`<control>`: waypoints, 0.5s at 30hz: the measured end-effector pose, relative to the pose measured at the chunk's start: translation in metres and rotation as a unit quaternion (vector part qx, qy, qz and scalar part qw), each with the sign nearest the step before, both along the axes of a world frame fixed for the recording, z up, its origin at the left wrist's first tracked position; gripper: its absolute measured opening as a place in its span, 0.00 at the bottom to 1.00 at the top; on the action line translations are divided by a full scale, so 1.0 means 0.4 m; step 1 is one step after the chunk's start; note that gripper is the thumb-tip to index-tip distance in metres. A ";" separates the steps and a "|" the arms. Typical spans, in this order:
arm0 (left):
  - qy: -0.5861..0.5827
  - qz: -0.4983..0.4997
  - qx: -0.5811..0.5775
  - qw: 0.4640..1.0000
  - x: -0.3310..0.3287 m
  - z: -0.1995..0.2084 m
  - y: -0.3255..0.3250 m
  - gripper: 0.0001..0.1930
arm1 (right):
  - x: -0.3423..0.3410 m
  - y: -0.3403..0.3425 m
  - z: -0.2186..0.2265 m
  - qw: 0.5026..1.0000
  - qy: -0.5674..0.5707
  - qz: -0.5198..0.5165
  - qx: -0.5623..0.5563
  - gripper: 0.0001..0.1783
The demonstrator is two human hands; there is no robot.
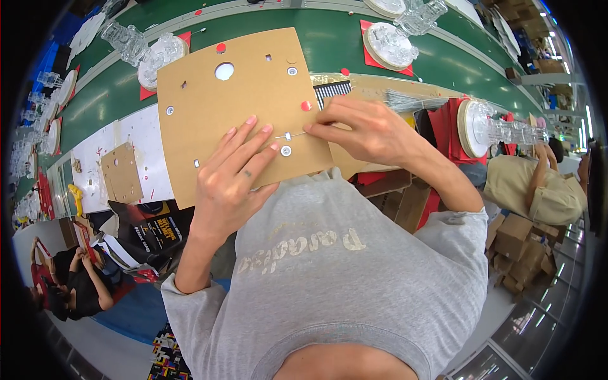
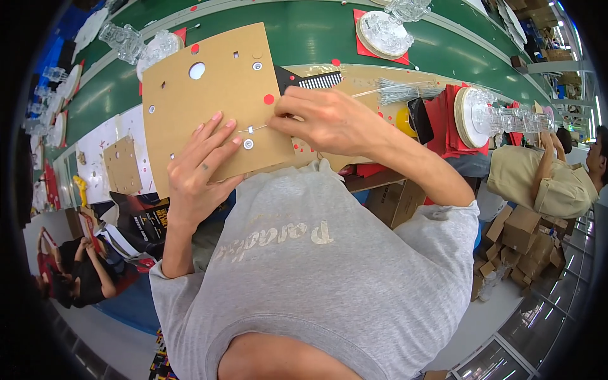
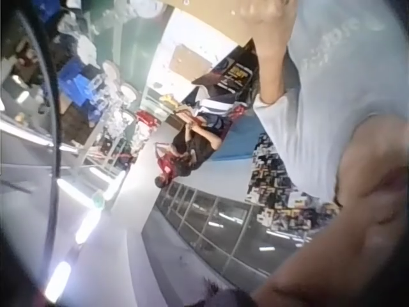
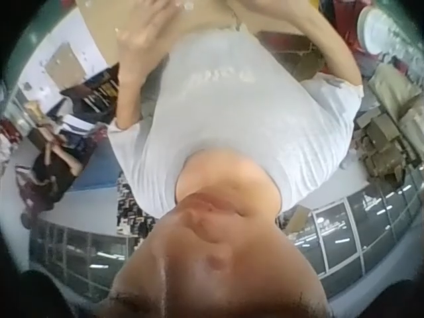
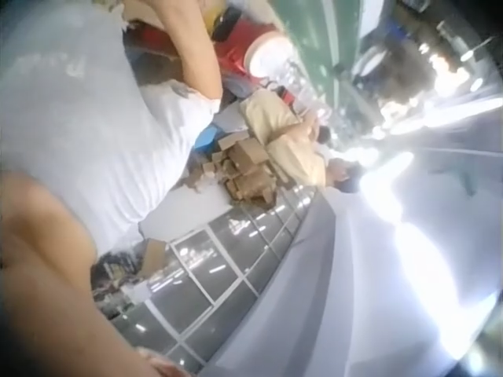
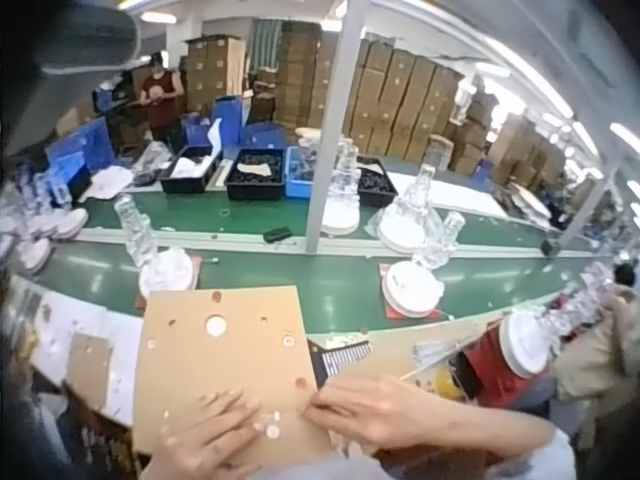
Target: Assembling small electronic or mechanical components onto a cardboard guide on a production line.
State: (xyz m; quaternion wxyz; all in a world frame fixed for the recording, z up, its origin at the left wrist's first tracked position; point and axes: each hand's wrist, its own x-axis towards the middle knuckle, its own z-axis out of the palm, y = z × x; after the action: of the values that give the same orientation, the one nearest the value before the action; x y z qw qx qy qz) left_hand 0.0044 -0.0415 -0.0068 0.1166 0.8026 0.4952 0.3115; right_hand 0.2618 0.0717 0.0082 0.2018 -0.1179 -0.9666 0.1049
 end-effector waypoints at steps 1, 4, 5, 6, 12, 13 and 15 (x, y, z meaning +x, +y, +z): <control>0.000 0.002 -0.001 1.000 0.002 0.002 0.001 0.30 | -0.004 -0.002 0.000 1.000 0.000 0.002 -0.001 0.18; -0.011 0.001 -0.010 1.000 0.014 0.020 0.004 0.29 | -0.020 -0.023 0.006 1.000 -0.012 0.002 0.025 0.19; -0.044 0.011 -0.040 0.998 0.015 0.031 0.004 0.29 | -0.028 -0.026 0.009 0.998 -0.024 0.004 0.049 0.19; -0.078 0.020 -0.070 0.994 0.017 0.038 0.005 0.30 | -0.034 -0.028 0.012 0.997 -0.037 0.007 0.073 0.19; 0.079 0.069 -0.064 0.992 0.034 0.079 0.053 0.13 | -0.041 -0.040 0.013 0.998 -0.011 -0.023 0.054 0.20; 0.076 0.070 -0.062 0.993 0.030 0.082 0.065 0.13 | -0.042 -0.044 0.014 0.998 -0.013 -0.022 0.056 0.20; 0.204 -0.039 0.014 0.978 0.024 0.081 0.090 0.06 | -0.039 -0.051 0.011 0.998 -0.013 -0.042 0.036 0.19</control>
State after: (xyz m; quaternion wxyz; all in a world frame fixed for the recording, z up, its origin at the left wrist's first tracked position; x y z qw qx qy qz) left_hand 0.0141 -0.0054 0.0257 0.0137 0.8697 0.4722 0.1433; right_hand 0.2462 0.0513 0.0127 0.1974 -0.1529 -0.9664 0.0602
